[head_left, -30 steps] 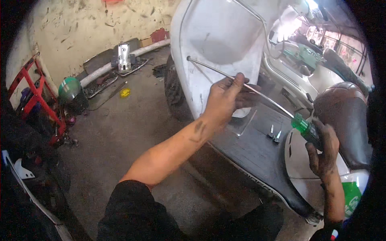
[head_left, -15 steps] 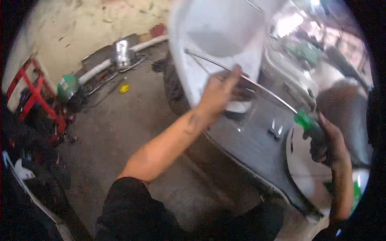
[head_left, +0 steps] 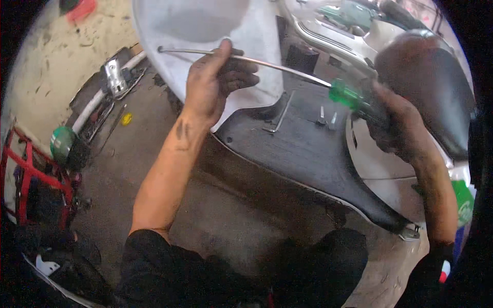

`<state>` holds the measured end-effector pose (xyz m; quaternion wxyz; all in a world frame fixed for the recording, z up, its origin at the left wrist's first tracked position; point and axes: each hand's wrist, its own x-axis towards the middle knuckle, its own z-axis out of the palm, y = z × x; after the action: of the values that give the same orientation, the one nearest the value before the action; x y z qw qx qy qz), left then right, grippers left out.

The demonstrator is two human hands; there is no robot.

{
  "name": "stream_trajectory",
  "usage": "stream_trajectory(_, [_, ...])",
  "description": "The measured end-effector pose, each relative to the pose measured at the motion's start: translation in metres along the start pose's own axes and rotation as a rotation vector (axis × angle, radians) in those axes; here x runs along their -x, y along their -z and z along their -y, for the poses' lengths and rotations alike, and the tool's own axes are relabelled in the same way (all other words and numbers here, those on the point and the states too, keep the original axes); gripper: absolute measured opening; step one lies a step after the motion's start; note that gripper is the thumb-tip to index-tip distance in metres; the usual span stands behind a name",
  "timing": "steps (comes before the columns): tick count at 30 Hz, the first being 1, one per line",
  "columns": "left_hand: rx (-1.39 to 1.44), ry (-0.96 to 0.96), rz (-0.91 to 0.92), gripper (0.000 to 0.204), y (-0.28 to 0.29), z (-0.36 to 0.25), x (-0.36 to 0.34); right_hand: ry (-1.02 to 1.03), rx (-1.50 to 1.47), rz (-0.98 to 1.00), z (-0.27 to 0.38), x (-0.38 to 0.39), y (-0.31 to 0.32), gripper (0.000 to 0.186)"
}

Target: The person unfastens bolts from a scooter body using a screwdriver, tests the scooter dashboard by hand, and then continues unscrewing bolts from the inner scooter panel using the screwdriver.

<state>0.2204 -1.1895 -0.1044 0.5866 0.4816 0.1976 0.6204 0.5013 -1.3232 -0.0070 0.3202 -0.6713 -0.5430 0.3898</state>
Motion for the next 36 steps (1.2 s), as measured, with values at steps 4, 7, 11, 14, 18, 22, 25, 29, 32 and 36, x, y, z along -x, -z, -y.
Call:
stream_trajectory(4, [-0.019, 0.038, 0.151, 0.040, -0.003, 0.006, 0.007, 0.356, -0.025, 0.050, -0.046, 0.001, -0.002, 0.045])
stream_trajectory(7, [-0.404, 0.124, 0.311, 0.041, -0.001, 0.026, 0.018, 0.231, 0.155, -0.144, -0.087, 0.022, -0.004, 0.047])
stream_trajectory(11, [-1.228, -0.052, 0.553, 0.048, 0.008, 0.080, 0.029, 0.160, -0.017, -0.333, -0.142, 0.062, -0.012, 0.054])
stream_trajectory(14, [-1.483, -0.005, 0.379, 0.047, 0.009, 0.127, 0.039, -0.007, -0.241, -0.376, -0.177, 0.087, -0.016, 0.053])
stream_trajectory(18, [-1.504, 0.183, 0.248, 0.049, 0.007, 0.163, 0.041, 0.052, -0.210, -0.522, -0.206, 0.101, -0.016, 0.051])
stream_trajectory(22, [-1.508, 0.153, 0.213, 0.050, 0.013, 0.166, 0.036, 0.007, -0.217, -0.493, -0.215, 0.104, -0.012, 0.050])
stream_trajectory(25, [-1.544, 0.134, 0.151, 0.049, 0.015, 0.161, 0.034, 0.053, -0.210, -0.471, -0.213, 0.100, -0.013, 0.050])
stream_trajectory(29, [-1.439, 0.240, 0.111, 0.047, 0.014, 0.158, 0.031, 0.022, -0.179, -0.496, -0.209, 0.098, -0.017, 0.050])
stream_trajectory(32, [-1.565, 0.157, 0.237, 0.042, 0.016, 0.158, 0.027, 0.017, -0.252, -0.478, -0.208, 0.100, -0.020, 0.050])
stream_trajectory(36, [-1.556, 0.180, 0.460, 0.042, 0.026, 0.157, 0.019, 0.050, -0.186, -0.531, -0.210, 0.101, -0.022, 0.051])
